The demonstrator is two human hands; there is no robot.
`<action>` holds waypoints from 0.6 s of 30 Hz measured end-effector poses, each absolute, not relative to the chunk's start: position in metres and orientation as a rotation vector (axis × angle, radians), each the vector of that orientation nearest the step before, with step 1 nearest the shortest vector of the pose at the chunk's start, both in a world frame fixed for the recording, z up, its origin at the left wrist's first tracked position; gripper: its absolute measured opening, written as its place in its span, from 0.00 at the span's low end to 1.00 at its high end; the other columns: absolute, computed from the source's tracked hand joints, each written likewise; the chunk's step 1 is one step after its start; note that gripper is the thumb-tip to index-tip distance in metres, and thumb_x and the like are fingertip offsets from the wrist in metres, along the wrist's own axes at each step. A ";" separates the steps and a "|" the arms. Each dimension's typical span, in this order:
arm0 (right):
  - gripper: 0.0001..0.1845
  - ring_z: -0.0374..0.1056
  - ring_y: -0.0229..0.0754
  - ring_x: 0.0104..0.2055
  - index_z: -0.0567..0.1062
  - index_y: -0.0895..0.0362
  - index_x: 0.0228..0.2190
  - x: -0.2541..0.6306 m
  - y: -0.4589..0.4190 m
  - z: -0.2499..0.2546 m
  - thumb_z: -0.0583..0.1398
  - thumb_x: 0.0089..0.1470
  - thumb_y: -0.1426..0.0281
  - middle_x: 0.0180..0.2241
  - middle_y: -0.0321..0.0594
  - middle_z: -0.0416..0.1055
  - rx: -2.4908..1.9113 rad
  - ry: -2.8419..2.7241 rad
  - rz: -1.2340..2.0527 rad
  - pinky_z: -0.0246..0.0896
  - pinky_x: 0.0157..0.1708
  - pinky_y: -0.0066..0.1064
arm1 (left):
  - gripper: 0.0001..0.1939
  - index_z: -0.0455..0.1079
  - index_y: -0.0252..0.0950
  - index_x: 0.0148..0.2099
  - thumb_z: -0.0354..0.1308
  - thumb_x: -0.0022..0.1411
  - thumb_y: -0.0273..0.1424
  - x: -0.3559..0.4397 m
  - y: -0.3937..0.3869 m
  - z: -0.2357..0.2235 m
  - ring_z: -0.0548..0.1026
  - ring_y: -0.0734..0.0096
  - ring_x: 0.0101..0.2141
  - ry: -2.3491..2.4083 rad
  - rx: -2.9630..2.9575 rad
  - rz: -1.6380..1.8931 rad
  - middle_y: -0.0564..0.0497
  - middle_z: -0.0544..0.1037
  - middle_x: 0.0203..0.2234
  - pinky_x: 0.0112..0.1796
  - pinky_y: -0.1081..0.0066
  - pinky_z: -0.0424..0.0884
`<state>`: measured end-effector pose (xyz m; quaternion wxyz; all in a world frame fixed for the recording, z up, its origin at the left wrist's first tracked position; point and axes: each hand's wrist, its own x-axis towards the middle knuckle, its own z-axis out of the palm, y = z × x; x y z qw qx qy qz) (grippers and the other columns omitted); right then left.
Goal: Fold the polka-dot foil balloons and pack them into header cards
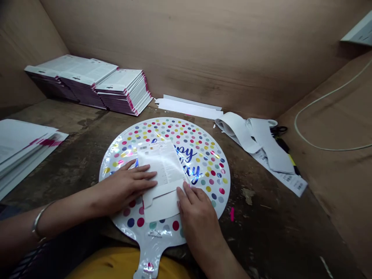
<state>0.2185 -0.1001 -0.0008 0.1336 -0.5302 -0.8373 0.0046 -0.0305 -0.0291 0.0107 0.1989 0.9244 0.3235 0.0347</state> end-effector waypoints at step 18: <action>0.08 0.65 0.39 0.33 0.71 0.56 0.33 0.174 -0.075 0.005 0.53 0.57 0.75 0.33 0.40 0.67 -1.398 -2.349 0.569 0.62 0.33 0.31 | 0.22 0.60 0.43 0.59 0.53 0.63 0.35 -0.036 -0.045 -0.012 0.53 0.56 0.61 1.010 2.404 0.336 0.48 0.63 0.58 0.57 0.43 0.35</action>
